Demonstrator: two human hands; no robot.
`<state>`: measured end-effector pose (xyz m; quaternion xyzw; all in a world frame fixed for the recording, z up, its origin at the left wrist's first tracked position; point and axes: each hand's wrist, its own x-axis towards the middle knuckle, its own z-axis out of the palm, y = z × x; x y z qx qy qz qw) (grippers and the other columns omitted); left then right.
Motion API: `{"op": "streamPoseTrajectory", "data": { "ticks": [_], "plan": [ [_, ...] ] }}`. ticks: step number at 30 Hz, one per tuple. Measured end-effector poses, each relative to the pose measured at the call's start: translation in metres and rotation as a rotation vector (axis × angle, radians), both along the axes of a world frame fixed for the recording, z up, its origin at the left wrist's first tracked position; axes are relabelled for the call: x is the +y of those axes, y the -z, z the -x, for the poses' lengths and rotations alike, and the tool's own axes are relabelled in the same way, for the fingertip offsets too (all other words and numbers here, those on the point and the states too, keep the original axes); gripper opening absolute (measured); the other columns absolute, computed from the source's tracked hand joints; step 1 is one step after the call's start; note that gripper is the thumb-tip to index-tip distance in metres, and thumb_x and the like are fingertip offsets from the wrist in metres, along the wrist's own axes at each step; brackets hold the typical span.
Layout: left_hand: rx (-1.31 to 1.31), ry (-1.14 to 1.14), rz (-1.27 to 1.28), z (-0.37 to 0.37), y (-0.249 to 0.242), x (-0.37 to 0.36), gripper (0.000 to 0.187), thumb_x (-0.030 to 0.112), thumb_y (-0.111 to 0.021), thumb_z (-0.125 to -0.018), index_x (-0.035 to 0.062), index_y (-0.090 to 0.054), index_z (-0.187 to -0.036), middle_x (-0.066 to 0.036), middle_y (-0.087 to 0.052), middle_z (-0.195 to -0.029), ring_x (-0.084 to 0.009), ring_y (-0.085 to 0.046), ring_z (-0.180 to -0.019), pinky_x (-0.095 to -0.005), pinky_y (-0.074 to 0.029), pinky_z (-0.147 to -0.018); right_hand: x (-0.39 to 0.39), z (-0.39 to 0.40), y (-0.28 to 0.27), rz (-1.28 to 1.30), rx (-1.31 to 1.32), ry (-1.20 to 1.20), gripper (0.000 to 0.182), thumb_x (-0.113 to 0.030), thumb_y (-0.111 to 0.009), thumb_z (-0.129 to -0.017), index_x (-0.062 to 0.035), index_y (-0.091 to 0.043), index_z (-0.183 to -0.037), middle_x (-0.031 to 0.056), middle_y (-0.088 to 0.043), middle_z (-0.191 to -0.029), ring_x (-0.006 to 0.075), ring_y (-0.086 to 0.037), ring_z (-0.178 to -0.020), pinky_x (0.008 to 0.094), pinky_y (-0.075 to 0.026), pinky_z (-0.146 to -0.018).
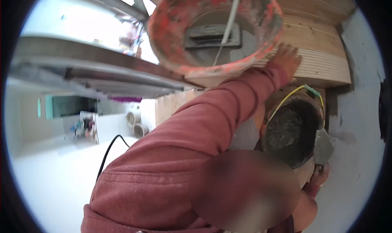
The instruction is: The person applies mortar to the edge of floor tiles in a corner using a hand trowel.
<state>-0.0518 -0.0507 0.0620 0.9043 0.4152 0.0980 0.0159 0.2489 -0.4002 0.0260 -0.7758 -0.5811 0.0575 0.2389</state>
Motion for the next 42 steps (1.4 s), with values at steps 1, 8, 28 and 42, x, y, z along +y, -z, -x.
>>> {"op": "streamPoseTrajectory", "data": {
  "ticks": [1, 8, 28, 42],
  "plan": [
    [0.015, 0.013, -0.017, 0.003, -0.001, -0.002, 0.072, 0.042, -0.065, -0.067, 0.0092, -0.038, -0.124, -0.016, -0.033, -0.13, -0.0328, -0.026, -0.123, -0.0491, -0.014, -0.102, 0.008, -0.002, 0.003, 0.038, 0.096, 0.109, 0.028, -0.01, -0.063, -0.073, 0.0014, -0.054, -0.097, 0.0138, -0.056, -0.094, 0.0261, -0.054, -0.085, 0.0344, -0.042, -0.075],
    [0.048, 0.0, -0.014, -0.001, -0.009, -0.007, 0.068, 0.04, -0.064, -0.068, 0.0103, -0.039, -0.123, -0.016, -0.031, -0.131, -0.0324, -0.025, -0.124, -0.046, -0.013, -0.103, 0.016, -0.025, 0.05, 0.034, 0.249, 0.177, 0.024, -0.014, -0.058, -0.08, 0.0053, -0.052, -0.092, 0.0122, -0.054, -0.084, 0.0216, -0.047, -0.073, 0.0319, -0.041, -0.068],
    [-0.008, 0.058, -0.134, -0.009, 0.042, 0.007, 0.086, 0.043, -0.062, -0.068, 0.0108, -0.019, -0.134, -0.016, -0.02, -0.137, -0.0321, -0.013, -0.128, -0.0453, -0.007, -0.105, -0.08, -0.043, 0.133, 0.581, -0.114, 0.124, 0.03, -0.022, -0.058, -0.075, -0.0118, -0.058, -0.103, 0.0148, -0.057, -0.09, 0.0319, -0.053, -0.084, 0.0407, -0.042, -0.075],
    [0.323, -0.058, -0.14, -0.041, 0.021, 0.003, 0.1, 0.026, -0.076, -0.058, 0.0273, -0.013, -0.135, -0.007, -0.022, -0.138, -0.0257, -0.022, -0.126, -0.0465, -0.023, -0.1, -0.071, -0.051, 0.122, 0.566, 0.117, 0.539, 0.033, -0.033, -0.054, -0.079, -0.006, -0.053, -0.096, 0.0198, -0.057, -0.086, 0.0362, -0.055, -0.082, 0.042, -0.043, -0.071]
  ]
}}
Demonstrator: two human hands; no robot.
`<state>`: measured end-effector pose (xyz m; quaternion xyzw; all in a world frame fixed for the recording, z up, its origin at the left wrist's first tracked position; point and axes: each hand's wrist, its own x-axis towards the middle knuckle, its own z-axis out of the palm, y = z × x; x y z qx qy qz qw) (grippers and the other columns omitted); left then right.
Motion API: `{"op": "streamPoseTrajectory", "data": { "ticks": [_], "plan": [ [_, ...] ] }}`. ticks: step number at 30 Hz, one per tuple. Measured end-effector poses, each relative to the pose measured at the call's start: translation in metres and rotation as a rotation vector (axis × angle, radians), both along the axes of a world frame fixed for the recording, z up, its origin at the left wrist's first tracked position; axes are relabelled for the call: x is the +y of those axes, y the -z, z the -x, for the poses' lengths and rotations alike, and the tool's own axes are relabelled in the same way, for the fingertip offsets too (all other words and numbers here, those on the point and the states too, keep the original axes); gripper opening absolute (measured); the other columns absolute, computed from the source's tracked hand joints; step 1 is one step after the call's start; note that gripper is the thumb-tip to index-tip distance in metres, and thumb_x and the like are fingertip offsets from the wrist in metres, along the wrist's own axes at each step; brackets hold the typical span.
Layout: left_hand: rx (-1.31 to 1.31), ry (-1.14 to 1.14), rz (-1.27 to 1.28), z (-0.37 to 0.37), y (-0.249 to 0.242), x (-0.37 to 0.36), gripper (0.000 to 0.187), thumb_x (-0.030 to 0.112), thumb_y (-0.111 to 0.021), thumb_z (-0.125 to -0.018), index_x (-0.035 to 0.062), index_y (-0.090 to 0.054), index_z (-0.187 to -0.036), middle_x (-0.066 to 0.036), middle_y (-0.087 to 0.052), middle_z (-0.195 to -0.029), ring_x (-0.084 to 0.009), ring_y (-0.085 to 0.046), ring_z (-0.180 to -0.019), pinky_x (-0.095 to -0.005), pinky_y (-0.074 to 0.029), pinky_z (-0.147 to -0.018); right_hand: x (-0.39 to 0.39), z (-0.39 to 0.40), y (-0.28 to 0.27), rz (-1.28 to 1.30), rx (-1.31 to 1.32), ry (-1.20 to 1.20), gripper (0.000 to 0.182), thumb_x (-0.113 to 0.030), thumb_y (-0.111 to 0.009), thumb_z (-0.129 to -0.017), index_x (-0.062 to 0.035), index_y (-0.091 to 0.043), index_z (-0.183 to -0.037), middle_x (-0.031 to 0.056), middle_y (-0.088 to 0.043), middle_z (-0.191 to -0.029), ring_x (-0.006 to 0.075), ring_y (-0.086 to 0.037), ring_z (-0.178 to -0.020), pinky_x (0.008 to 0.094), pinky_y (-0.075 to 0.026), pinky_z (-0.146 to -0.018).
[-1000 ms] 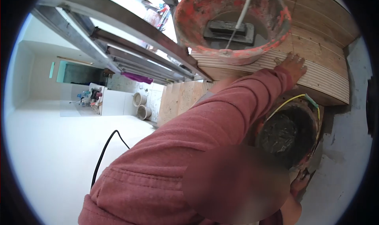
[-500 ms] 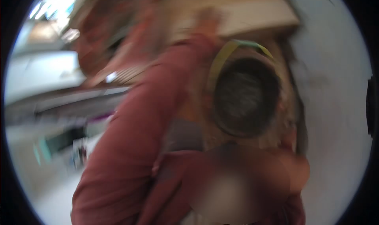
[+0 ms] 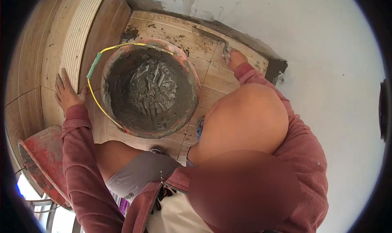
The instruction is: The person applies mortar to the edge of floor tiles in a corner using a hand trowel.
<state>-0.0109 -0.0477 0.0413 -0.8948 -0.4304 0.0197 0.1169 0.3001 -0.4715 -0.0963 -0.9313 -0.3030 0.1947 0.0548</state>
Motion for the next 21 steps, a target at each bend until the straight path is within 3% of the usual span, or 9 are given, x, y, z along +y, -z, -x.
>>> {"op": "streamPoseTrajectory", "data": {
  "ticks": [5, 8, 11, 14, 17, 21],
  "plan": [
    [-0.041, 0.031, 0.004, 0.005, 0.005, 0.005, 0.099, 0.027, -0.076, -0.058, 0.0275, -0.014, -0.135, -0.007, -0.023, -0.137, -0.0258, -0.023, -0.126, -0.0468, -0.023, -0.1, 0.01, -0.025, -0.008, 0.181, 0.086, 0.03, 0.034, -0.038, -0.051, -0.08, -0.0069, -0.056, -0.094, 0.0212, -0.058, -0.084, 0.0369, -0.055, -0.083, 0.043, -0.043, -0.072],
    [-0.044, 0.037, -0.001, 0.005, 0.006, 0.006, 0.098, 0.027, -0.076, -0.058, 0.0278, -0.014, -0.135, -0.007, -0.022, -0.138, -0.0259, -0.023, -0.126, -0.0474, -0.023, -0.099, 0.003, -0.05, 0.024, 0.089, 0.039, 0.064, 0.036, -0.039, -0.05, -0.08, -0.0067, -0.056, -0.094, 0.0215, -0.058, -0.085, 0.0372, -0.055, -0.084, 0.0433, -0.043, -0.072],
    [-0.041, 0.041, -0.011, 0.007, 0.009, 0.007, 0.098, 0.027, -0.076, -0.058, 0.0283, -0.014, -0.135, -0.007, -0.022, -0.138, -0.026, -0.023, -0.126, -0.0481, -0.023, -0.099, 0.02, -0.034, -0.023, 0.115, 0.064, 0.121, 0.037, -0.04, -0.049, -0.08, -0.0049, -0.057, -0.093, 0.0218, -0.058, -0.084, 0.0377, -0.055, -0.084, 0.0437, -0.043, -0.072],
    [-0.044, 0.043, -0.011, 0.006, 0.008, 0.009, 0.098, 0.028, -0.076, -0.058, 0.0287, -0.014, -0.135, -0.007, -0.022, -0.138, -0.0261, -0.024, -0.126, -0.0484, -0.024, -0.098, 0.003, -0.017, -0.008, 0.097, -0.067, 0.081, 0.039, -0.04, -0.047, -0.081, -0.0039, -0.057, -0.091, 0.0215, -0.058, -0.084, 0.0372, -0.056, -0.083, 0.0439, -0.043, -0.072],
    [-0.05, 0.05, -0.01, 0.008, 0.009, 0.008, 0.098, 0.029, -0.075, -0.058, 0.0288, -0.014, -0.135, -0.007, -0.023, -0.138, -0.0262, -0.024, -0.126, -0.0481, -0.024, -0.098, 0.015, -0.011, -0.019, 0.266, -0.001, 0.004, 0.039, -0.039, -0.049, -0.08, -0.0033, -0.057, -0.092, 0.0198, -0.06, -0.085, 0.0348, -0.057, -0.083, 0.0423, -0.045, -0.071],
    [-0.065, 0.062, -0.031, 0.008, 0.011, 0.01, 0.098, 0.03, -0.075, -0.058, 0.0288, -0.015, -0.135, -0.008, -0.024, -0.137, -0.0268, -0.025, -0.125, -0.0477, -0.025, -0.098, 0.024, -0.013, -0.002, 0.25, -0.038, 0.013, 0.037, -0.039, -0.046, -0.082, -0.0054, -0.057, -0.09, 0.0196, -0.059, -0.084, 0.0365, -0.057, -0.08, 0.0443, -0.044, -0.07]
  ]
}}
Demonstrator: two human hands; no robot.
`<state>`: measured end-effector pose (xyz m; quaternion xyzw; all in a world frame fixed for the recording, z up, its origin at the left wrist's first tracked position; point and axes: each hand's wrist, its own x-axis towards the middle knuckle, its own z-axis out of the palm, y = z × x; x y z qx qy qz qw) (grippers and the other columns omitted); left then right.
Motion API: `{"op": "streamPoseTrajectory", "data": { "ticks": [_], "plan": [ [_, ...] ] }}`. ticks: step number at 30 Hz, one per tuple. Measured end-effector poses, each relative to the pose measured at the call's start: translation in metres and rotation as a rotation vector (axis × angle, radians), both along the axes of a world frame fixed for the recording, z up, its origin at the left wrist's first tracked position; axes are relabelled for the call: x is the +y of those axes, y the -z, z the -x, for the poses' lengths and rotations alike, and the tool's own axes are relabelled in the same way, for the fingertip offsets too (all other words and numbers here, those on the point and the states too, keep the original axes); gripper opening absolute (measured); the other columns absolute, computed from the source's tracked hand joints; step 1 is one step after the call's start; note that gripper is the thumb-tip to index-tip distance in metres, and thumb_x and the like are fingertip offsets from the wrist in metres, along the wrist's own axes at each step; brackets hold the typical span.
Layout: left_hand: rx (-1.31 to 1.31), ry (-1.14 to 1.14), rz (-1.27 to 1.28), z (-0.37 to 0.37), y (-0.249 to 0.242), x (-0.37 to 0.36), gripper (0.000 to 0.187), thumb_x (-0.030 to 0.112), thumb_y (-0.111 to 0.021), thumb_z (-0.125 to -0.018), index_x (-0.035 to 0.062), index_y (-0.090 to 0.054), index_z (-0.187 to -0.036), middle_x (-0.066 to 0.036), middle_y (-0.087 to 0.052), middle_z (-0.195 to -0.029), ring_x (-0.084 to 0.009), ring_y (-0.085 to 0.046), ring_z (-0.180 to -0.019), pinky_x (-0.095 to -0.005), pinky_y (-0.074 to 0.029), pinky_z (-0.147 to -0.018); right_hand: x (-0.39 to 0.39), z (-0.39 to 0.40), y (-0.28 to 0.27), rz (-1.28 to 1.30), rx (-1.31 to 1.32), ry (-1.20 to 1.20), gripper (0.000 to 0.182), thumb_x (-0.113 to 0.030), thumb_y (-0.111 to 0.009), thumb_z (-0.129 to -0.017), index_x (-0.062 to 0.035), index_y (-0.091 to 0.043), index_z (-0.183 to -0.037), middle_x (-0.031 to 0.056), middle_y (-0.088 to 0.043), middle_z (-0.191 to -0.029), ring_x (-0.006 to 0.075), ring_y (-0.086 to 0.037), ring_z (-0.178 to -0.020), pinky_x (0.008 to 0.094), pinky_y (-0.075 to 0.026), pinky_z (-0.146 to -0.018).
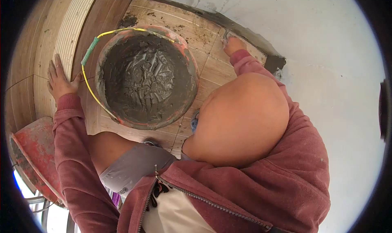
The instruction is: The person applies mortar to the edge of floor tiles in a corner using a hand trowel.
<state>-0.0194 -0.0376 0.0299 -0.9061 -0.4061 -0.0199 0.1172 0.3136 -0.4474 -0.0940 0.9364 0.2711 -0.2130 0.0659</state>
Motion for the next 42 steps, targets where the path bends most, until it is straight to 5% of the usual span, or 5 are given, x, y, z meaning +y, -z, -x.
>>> {"op": "streamPoseTrajectory", "data": {
  "ticks": [15, 24, 30, 35, 42],
  "plan": [
    [-0.025, 0.016, -0.008, 0.003, 0.004, 0.004, 0.095, 0.032, -0.074, -0.059, 0.0288, -0.017, -0.134, -0.007, -0.024, -0.137, -0.0254, -0.026, -0.125, -0.0482, -0.024, -0.098, 0.016, 0.026, -0.007, -0.146, -0.131, 0.027, 0.033, -0.034, -0.047, -0.081, -0.004, -0.052, -0.095, 0.0181, -0.058, -0.091, 0.0345, -0.057, -0.083, 0.0433, -0.045, -0.07],
    [-0.031, 0.025, -0.021, 0.004, 0.005, 0.005, 0.095, 0.032, -0.075, -0.057, 0.0296, -0.018, -0.134, -0.006, -0.025, -0.137, -0.0242, -0.026, -0.125, -0.0492, -0.025, -0.097, 0.032, 0.014, 0.003, 0.052, 0.023, 0.034, 0.036, -0.035, -0.046, -0.082, -0.0034, -0.048, -0.097, 0.0168, -0.057, -0.094, 0.0342, -0.056, -0.084, 0.044, -0.044, -0.071],
    [-0.028, 0.015, -0.021, 0.003, 0.003, 0.003, 0.095, 0.031, -0.075, -0.058, 0.0296, -0.018, -0.134, -0.006, -0.025, -0.137, -0.0244, -0.026, -0.125, -0.0492, -0.025, -0.097, -0.004, 0.035, 0.003, -0.151, -0.102, 0.048, 0.04, -0.039, -0.042, -0.083, -0.0056, -0.047, -0.104, 0.0176, -0.056, -0.096, 0.0343, -0.056, -0.086, 0.0443, -0.044, -0.072],
    [-0.037, 0.025, -0.019, 0.005, 0.005, 0.004, 0.095, 0.031, -0.075, -0.058, 0.0296, -0.018, -0.134, -0.007, -0.026, -0.136, -0.0246, -0.027, -0.124, -0.0491, -0.026, -0.097, -0.024, 0.005, -0.003, 0.051, 0.024, 0.095, 0.039, -0.042, -0.044, -0.082, -0.0077, -0.054, -0.098, 0.0186, -0.058, -0.095, 0.0333, -0.055, -0.091, 0.0445, -0.043, -0.074],
    [-0.043, 0.03, -0.033, 0.005, 0.008, 0.007, 0.095, 0.033, -0.075, -0.058, 0.0301, -0.018, -0.134, -0.006, -0.025, -0.137, -0.0243, -0.026, -0.125, -0.0486, -0.026, -0.097, -0.018, -0.006, -0.036, -0.072, -0.035, 0.165, 0.035, -0.04, -0.048, -0.079, -0.0107, -0.059, -0.094, 0.0182, -0.06, -0.088, 0.0353, -0.057, -0.086, 0.045, -0.043, -0.076]
  ]
}}
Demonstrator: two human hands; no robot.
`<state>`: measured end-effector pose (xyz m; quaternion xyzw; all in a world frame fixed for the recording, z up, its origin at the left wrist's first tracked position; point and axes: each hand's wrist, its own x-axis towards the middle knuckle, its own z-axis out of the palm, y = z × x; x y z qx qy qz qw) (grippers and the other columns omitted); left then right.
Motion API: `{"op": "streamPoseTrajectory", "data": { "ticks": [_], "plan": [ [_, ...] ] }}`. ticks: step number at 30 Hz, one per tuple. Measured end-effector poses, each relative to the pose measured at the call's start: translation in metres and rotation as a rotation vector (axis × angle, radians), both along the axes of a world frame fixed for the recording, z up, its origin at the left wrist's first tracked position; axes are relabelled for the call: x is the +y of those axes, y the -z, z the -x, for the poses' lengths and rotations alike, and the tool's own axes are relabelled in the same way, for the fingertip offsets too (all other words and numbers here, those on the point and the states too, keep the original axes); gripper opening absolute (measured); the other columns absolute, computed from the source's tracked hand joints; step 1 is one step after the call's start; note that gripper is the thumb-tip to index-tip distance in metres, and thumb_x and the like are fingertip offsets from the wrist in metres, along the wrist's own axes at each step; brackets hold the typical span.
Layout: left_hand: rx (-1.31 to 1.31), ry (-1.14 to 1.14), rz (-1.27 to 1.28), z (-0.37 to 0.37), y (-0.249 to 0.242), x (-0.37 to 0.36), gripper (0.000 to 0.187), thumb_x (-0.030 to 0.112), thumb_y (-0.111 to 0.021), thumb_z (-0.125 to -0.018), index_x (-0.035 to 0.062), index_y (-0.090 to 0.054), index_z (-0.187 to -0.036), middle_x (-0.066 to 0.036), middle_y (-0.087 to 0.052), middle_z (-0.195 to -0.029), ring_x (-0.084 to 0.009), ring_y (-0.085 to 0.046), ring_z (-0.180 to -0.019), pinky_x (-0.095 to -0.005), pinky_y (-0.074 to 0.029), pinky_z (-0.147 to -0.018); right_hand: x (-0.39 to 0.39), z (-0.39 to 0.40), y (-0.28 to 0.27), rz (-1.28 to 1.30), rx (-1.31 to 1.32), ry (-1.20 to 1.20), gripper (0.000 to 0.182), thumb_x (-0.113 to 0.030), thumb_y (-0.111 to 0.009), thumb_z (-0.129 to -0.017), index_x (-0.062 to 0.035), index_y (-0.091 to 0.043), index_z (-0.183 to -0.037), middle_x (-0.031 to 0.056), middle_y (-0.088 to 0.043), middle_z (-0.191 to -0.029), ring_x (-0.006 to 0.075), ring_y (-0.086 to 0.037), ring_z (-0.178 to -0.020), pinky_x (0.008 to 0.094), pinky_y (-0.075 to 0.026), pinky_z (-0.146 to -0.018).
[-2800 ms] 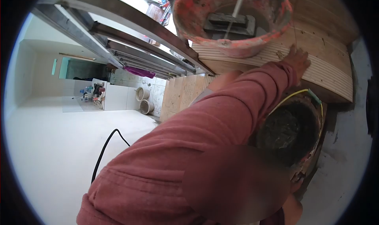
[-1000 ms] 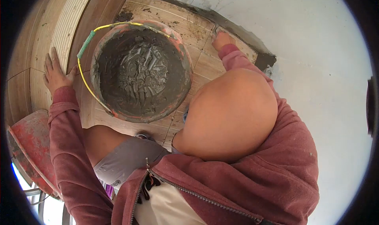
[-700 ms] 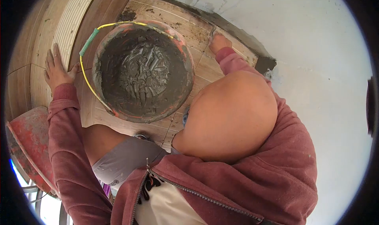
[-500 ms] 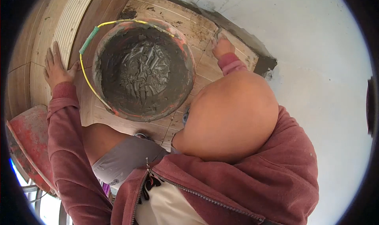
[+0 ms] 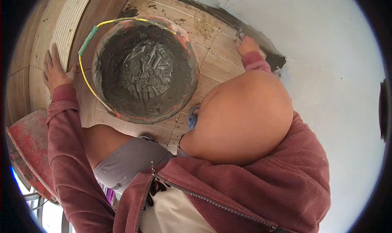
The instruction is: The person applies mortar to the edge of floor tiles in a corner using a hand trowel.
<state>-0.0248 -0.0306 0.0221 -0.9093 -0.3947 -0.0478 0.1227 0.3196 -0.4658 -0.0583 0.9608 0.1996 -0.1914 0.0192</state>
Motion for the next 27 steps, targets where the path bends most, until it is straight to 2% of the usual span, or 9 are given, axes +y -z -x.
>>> {"op": "streamPoseTrajectory", "data": {
  "ticks": [3, 6, 11, 15, 18, 20, 23, 27],
  "plan": [
    [0.005, 0.005, 0.002, 0.002, 0.001, 0.003, 0.096, 0.033, -0.075, -0.057, 0.0304, -0.018, -0.134, -0.006, -0.025, -0.137, -0.0242, -0.026, -0.125, -0.0487, -0.026, -0.097, -0.007, 0.012, 0.018, 0.008, -0.047, -0.07, 0.035, -0.04, -0.047, -0.079, -0.0094, -0.059, -0.093, 0.0181, -0.06, -0.087, 0.0349, -0.057, -0.084, 0.0445, -0.044, -0.075],
    [0.01, 0.011, -0.017, 0.0, 0.0, 0.001, 0.094, 0.031, -0.074, -0.059, 0.0283, -0.018, -0.135, -0.008, -0.025, -0.137, -0.026, -0.028, -0.124, -0.0471, -0.028, -0.095, 0.002, 0.0, 0.034, 0.134, 0.011, -0.136, 0.039, -0.043, -0.047, -0.08, -0.0075, -0.056, -0.094, 0.0202, -0.059, -0.087, 0.037, -0.056, -0.083, 0.0453, -0.044, -0.072],
    [0.023, -0.001, -0.023, -0.001, 0.0, 0.001, 0.096, 0.03, -0.075, -0.058, 0.0287, -0.017, -0.135, -0.008, -0.026, -0.137, -0.0257, -0.028, -0.124, -0.0478, -0.028, -0.095, 0.0, 0.018, 0.031, -0.044, -0.08, -0.059, 0.038, -0.04, -0.048, -0.08, -0.005, -0.055, -0.091, 0.0202, -0.059, -0.085, 0.0373, -0.056, -0.082, 0.0448, -0.044, -0.07],
    [0.008, 0.016, -0.014, 0.001, 0.002, 0.004, 0.095, 0.029, -0.075, -0.058, 0.029, -0.017, -0.135, -0.008, -0.027, -0.136, -0.0256, -0.028, -0.124, -0.0482, -0.028, -0.095, 0.011, 0.001, 0.045, 0.092, 0.0, -0.154, 0.037, -0.04, -0.048, -0.08, -0.0044, -0.055, -0.09, 0.0204, -0.059, -0.085, 0.0375, -0.056, -0.082, 0.0442, -0.045, -0.069],
    [0.036, -0.002, -0.012, 0.001, 0.002, 0.003, 0.094, 0.032, -0.074, -0.059, 0.03, -0.018, -0.134, -0.008, -0.026, -0.136, -0.0248, -0.026, -0.125, -0.0475, -0.027, -0.097, 0.013, 0.0, 0.045, 0.044, 0.025, -0.06, 0.037, -0.04, -0.048, -0.08, -0.0046, -0.054, -0.09, 0.021, -0.059, -0.085, 0.0371, -0.056, -0.082, 0.0441, -0.044, -0.069],
    [0.029, 0.002, -0.011, -0.001, 0.0, 0.003, 0.094, 0.032, -0.074, -0.059, 0.0298, -0.018, -0.134, -0.008, -0.026, -0.137, -0.0247, -0.026, -0.125, -0.0475, -0.027, -0.097, 0.016, 0.017, 0.027, -0.132, -0.104, -0.075, 0.036, -0.039, -0.048, -0.08, -0.0045, -0.055, -0.09, 0.0217, -0.059, -0.083, 0.0374, -0.056, -0.081, 0.0444, -0.044, -0.069],
    [0.001, 0.011, 0.0, 0.001, 0.001, 0.002, 0.093, 0.033, -0.074, -0.059, 0.0294, -0.019, -0.134, -0.007, -0.025, -0.137, -0.0246, -0.027, -0.125, -0.0478, -0.027, -0.096, 0.026, 0.018, 0.036, -0.108, -0.1, -0.162, 0.035, -0.038, -0.048, -0.08, -0.0043, -0.054, -0.088, 0.0216, -0.059, -0.081, 0.0375, -0.056, -0.081, 0.0454, -0.043, -0.069],
    [0.015, 0.01, -0.017, 0.0, -0.001, 0.001, 0.093, 0.034, -0.074, -0.058, 0.0294, -0.02, -0.134, -0.006, -0.025, -0.137, -0.024, -0.027, -0.125, -0.0484, -0.026, -0.097, 0.04, 0.014, 0.038, -0.045, -0.063, -0.106, 0.035, -0.039, -0.047, -0.08, -0.0046, -0.054, -0.087, 0.0205, -0.059, -0.08, 0.037, -0.056, -0.081, 0.045, -0.044, -0.069]
  ]
}}
